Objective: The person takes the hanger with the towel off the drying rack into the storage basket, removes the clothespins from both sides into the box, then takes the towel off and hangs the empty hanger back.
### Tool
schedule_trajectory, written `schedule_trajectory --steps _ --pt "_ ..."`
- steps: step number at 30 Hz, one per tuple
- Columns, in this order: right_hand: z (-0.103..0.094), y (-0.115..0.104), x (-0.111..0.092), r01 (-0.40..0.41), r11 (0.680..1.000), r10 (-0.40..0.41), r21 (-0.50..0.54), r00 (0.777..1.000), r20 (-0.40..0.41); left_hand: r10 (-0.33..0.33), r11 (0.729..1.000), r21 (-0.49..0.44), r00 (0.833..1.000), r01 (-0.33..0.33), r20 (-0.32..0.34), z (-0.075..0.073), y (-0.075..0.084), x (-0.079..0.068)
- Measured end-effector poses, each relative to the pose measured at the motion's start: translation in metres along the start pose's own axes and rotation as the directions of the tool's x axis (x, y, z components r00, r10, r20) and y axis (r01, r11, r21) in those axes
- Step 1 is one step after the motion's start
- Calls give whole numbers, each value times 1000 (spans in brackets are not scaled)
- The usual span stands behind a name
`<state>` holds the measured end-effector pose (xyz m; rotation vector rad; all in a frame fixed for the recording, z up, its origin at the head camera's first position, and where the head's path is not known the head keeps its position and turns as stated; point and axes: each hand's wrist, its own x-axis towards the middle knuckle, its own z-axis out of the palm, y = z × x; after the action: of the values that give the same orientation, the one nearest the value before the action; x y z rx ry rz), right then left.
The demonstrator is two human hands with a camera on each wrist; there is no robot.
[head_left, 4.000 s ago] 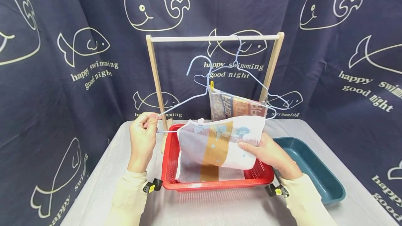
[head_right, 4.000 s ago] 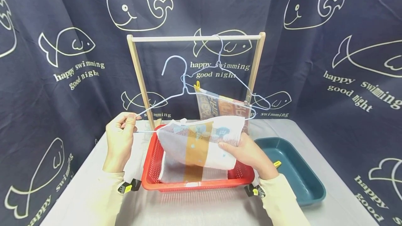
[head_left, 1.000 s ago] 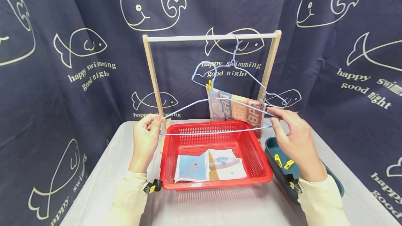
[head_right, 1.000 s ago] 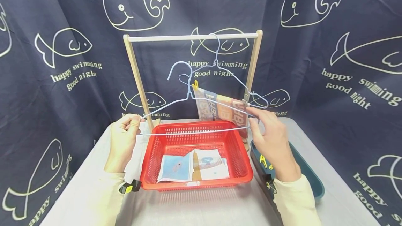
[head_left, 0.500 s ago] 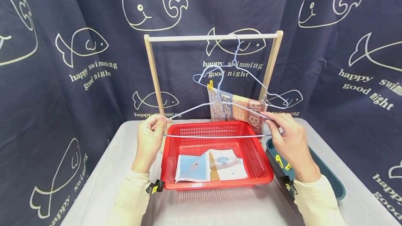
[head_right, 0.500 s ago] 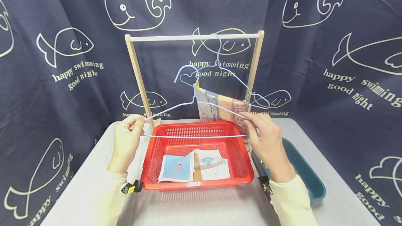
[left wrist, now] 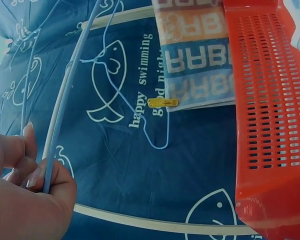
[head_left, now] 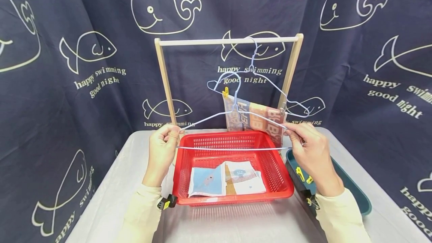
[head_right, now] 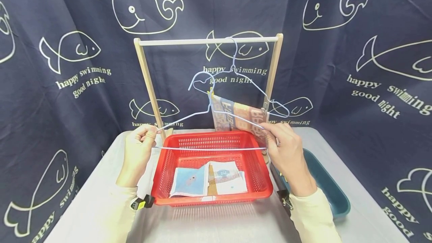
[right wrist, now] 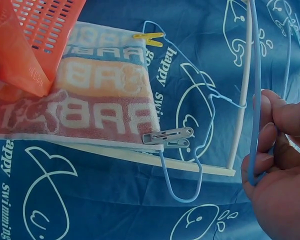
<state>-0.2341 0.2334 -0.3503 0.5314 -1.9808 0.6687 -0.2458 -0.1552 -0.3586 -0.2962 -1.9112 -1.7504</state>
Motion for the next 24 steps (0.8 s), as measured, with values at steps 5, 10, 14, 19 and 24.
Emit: schedule_trajectory --steps 5,10,14,19,24 --pt "1 1 0 -3 1000 3 9 1000 -13 0 1000 0 1000 0 3 0 1 -1" --pt "-1 -1 0 -7 1000 8 14 1000 -19 0 1000 1 1000 0 7 0 1 -1" --pt "-2 -3 1 -12 1000 13 12 1000 -17 3 1000 2 1000 -3 9 0 0 -1" --pt "-5 -5 1 -29 1000 29 5 1000 -8 7 1000 10 1000 -7 15 -1 1 -2" --pt "-6 -5 1 -32 999 32 5 999 -17 10 1000 20 1000 -10 20 -1 2 -2"
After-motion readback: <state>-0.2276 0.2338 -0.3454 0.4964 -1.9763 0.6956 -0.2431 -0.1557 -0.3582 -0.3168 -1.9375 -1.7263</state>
